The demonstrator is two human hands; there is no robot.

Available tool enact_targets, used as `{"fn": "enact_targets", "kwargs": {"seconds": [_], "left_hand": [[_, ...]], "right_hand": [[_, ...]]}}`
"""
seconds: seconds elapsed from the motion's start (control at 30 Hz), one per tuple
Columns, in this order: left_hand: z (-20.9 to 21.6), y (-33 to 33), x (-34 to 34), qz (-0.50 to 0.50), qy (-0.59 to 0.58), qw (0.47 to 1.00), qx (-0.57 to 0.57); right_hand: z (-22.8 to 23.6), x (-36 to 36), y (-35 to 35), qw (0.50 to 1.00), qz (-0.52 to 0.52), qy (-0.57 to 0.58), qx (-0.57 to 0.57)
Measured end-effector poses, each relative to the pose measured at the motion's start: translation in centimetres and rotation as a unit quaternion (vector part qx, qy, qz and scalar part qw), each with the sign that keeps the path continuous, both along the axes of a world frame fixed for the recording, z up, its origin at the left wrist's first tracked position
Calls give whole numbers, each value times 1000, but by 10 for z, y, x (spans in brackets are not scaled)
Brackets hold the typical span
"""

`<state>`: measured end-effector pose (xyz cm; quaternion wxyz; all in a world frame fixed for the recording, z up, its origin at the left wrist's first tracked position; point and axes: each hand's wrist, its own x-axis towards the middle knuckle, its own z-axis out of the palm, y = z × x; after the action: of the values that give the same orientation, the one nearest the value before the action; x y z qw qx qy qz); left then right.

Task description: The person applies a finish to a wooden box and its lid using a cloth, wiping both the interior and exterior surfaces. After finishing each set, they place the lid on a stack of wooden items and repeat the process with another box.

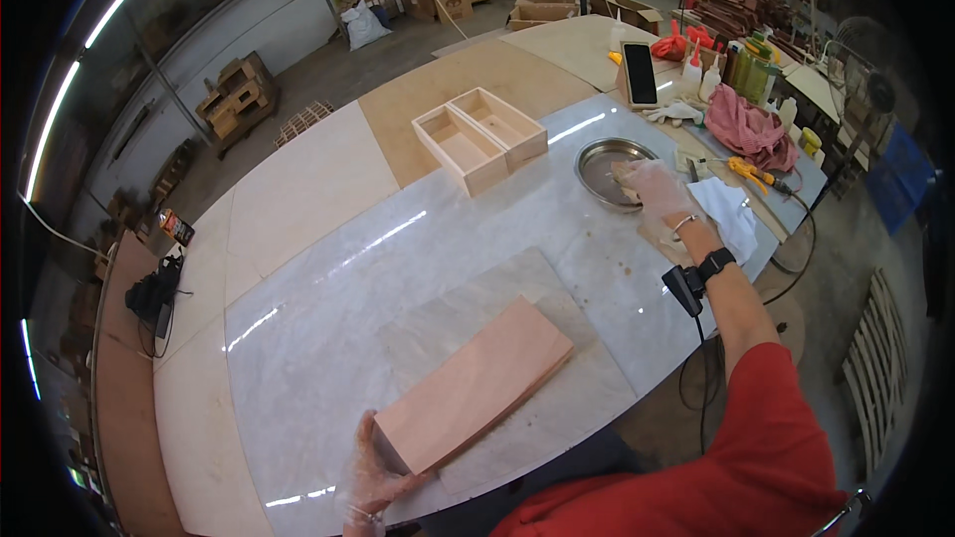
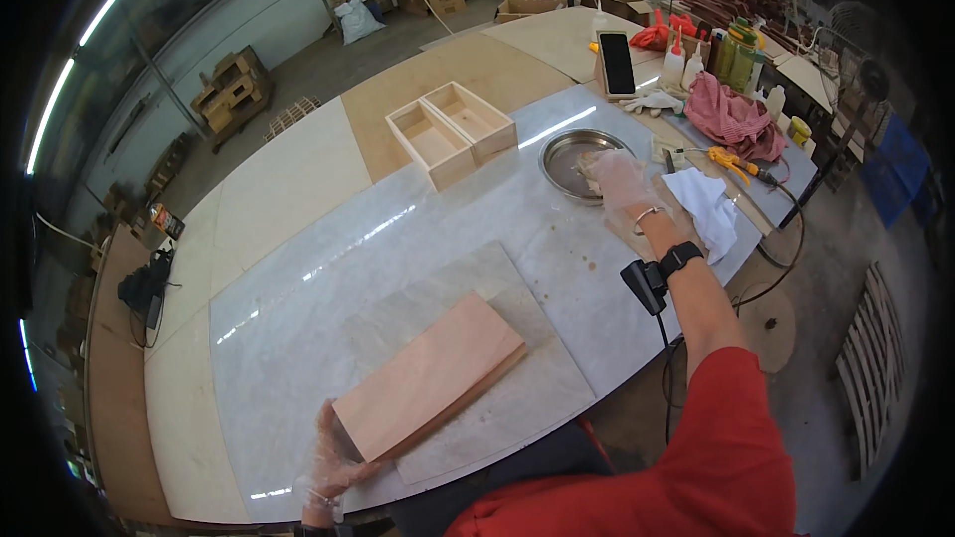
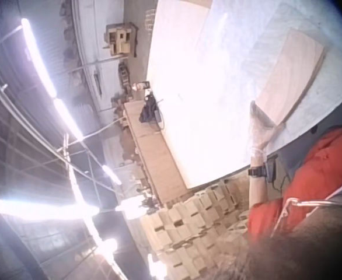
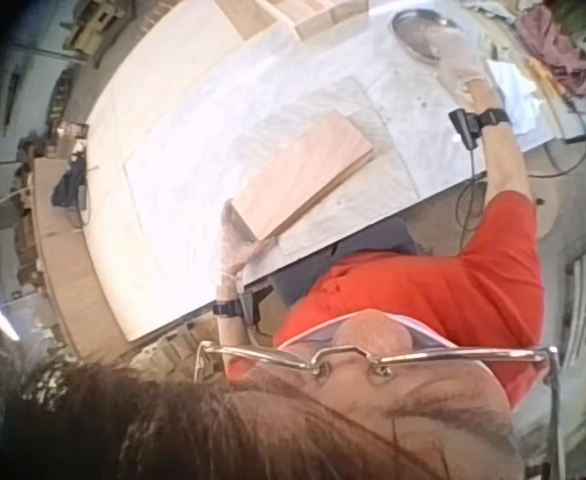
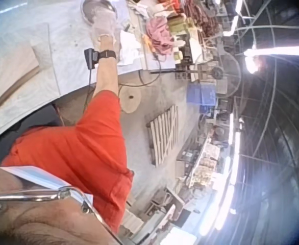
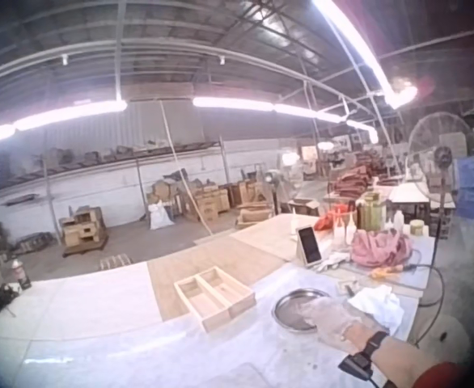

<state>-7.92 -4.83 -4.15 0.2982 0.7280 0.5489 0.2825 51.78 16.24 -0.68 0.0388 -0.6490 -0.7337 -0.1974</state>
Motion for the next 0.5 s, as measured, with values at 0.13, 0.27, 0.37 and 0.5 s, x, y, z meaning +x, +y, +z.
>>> {"fn": "enact_targets", "kwargs": {"seconds": [0.13, 0.27, 0.37, 0.5], "left_hand": [[15, 14, 31, -25, -119, 991, -61], [11, 9, 61, 7, -191, 979, -69], [-5, 2, 83, 21, -251, 967, -48], [-11, 1, 94, 43, -182, 982, -5]], "right_hand": [[32, -33, -39, 977, 176, 32, 114], [72, -130, -100, 913, 65, 369, -159], [29, -172, -105, 887, 101, 413, -177], [-6, -239, -144, 877, 284, 375, -98]]}}
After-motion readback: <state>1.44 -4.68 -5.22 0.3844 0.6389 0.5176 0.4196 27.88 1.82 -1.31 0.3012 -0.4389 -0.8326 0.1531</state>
